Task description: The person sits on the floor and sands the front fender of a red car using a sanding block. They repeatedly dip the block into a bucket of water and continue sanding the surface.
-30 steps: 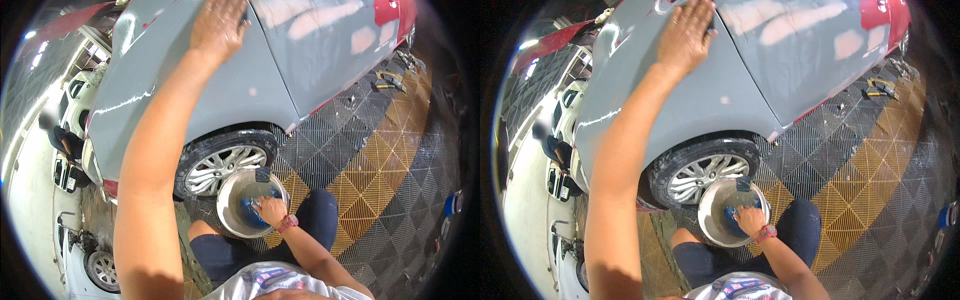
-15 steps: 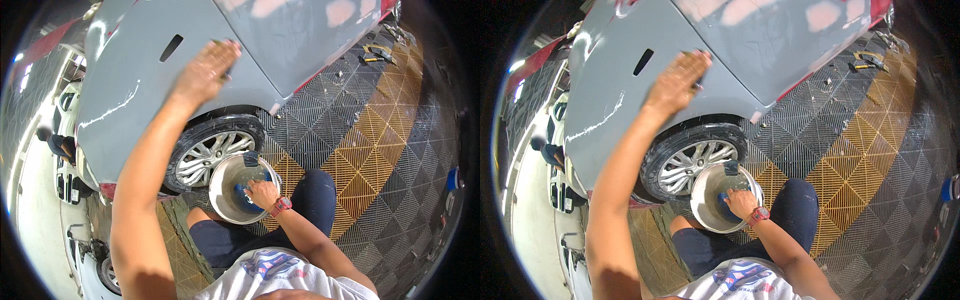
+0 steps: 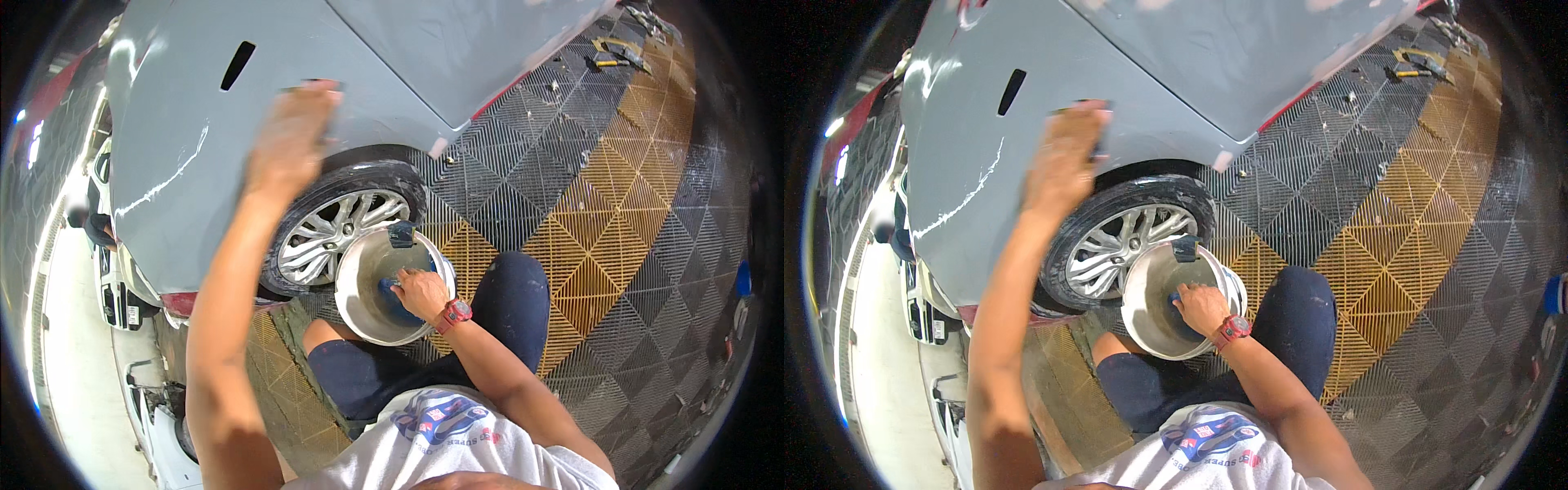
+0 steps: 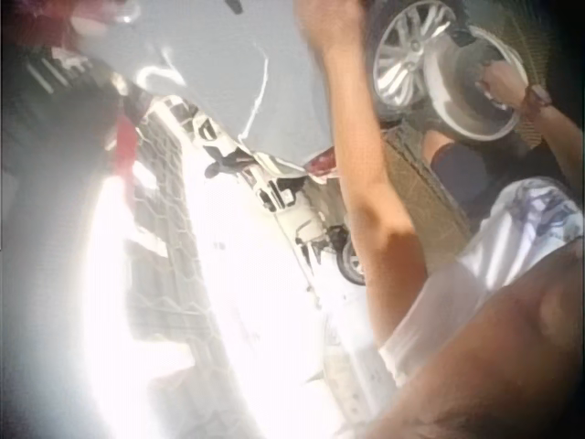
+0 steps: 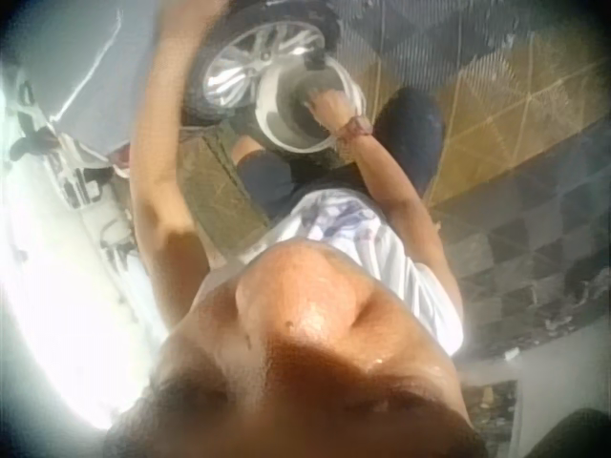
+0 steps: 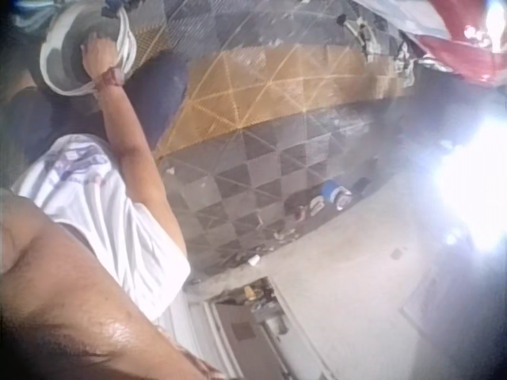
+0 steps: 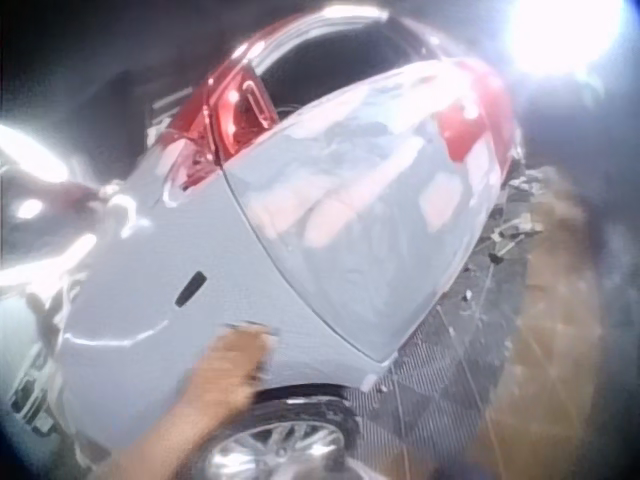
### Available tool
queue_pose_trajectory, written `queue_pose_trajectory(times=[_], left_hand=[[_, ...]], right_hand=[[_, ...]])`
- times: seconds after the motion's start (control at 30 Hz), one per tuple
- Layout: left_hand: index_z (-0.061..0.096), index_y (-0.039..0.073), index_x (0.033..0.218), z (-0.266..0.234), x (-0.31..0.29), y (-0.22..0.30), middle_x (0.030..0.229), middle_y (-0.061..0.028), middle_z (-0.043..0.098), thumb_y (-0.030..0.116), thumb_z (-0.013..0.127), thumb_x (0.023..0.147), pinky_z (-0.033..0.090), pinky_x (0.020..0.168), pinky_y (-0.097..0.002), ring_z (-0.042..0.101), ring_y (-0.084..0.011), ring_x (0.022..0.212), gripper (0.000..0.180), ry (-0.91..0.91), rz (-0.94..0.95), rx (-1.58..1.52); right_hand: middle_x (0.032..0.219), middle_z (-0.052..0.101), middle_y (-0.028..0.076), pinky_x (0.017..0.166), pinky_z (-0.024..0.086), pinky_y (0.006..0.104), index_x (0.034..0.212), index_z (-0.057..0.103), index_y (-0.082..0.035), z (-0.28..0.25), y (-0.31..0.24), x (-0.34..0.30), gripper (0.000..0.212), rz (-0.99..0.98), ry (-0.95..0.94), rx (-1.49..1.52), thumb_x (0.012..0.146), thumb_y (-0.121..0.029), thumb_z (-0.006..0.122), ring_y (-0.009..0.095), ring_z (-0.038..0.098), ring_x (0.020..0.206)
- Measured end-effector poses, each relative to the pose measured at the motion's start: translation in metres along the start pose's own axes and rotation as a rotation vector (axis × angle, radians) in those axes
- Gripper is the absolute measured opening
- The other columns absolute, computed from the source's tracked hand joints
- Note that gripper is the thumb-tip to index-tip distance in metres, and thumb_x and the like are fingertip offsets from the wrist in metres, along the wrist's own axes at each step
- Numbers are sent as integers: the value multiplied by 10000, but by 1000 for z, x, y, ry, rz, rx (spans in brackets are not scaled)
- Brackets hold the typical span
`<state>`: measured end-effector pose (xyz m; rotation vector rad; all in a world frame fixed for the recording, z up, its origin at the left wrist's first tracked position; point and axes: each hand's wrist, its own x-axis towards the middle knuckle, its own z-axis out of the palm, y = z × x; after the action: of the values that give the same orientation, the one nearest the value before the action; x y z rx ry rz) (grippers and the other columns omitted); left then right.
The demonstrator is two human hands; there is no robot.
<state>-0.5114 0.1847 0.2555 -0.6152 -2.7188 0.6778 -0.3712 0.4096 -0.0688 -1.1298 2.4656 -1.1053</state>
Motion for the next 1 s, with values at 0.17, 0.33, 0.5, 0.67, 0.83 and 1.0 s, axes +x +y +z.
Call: queue_pose_trajectory(times=[0.17, 0.33, 0.5, 0.67, 0.83, 1.0], left_hand=[[275, 222, 1828, -12, -29, 5, 1905, -30, 239, 356, 648, 1098, 182, 1417, -542, 164, -231, 1767, 831, 143, -242, 221], [396, 109, 1769, 49, 19, 70, 1875, -56, 319, 387, 596, 1127, 207, 1420, -510, 236, -252, 1746, 728, -67, -85, 141], [471, 7, 1704, 32, -42, 163, 1742, -178, 524, 408, 505, 1194, 270, 1382, -530, 390, -377, 1675, 650, 9, -542, -753], [549, 50, 1636, 59, -208, 241, 1640, -227, 591, 383, 505, 1185, 354, 1322, -515, 508, -429, 1558, 563, -225, -898, -1266], [718, 76, 1450, 126, -290, 259, 1388, -271, 744, 324, 599, 1114, 490, 1185, -517, 688, -454, 1329, 434, -371, -753, -826], [848, 111, 1077, 127, -283, 278, 1056, -158, 845, 248, 789, 958, 601, 936, -524, 797, -406, 1017, 191, -188, -816, -846]], right_hand=[[974, 807, 190, 763, 631, 499, 1132, 732, -47, 1, -8, -1, 339, -1, -12, -7, 1054, -377, 735, 379, 805, 887], [1018, 813, 217, 780, 641, 513, 1196, 751, -39, -6, -24, -11, 360, -58, 98, 212, 1057, -371, 753, 409, 804, 890], [1477, 686, 271, 1107, 576, 440, 1754, 405, -111, -48, -55, 7, 778, -5, 624, 974, 1118, -430, 720, 352, 711, 1346], [1643, 568, 212, 1246, 415, 424, 1803, 270, -61, 17, -94, 34, 888, 451, 171, 1483, 1114, -358, 743, 315, 546, 1487], [1443, 741, 213, 986, 593, 494, 1611, 582, -55, 153, -40, 102, 603, 1061, 65, 1316, 1037, -156, 734, 362, 736, 1272], [1408, 752, 239, 1004, 589, 512, 1500, 655, -39, 207, 56, 117, 497, 1114, -84, 529, 1041, -223, 699, 393, 742, 1261]])
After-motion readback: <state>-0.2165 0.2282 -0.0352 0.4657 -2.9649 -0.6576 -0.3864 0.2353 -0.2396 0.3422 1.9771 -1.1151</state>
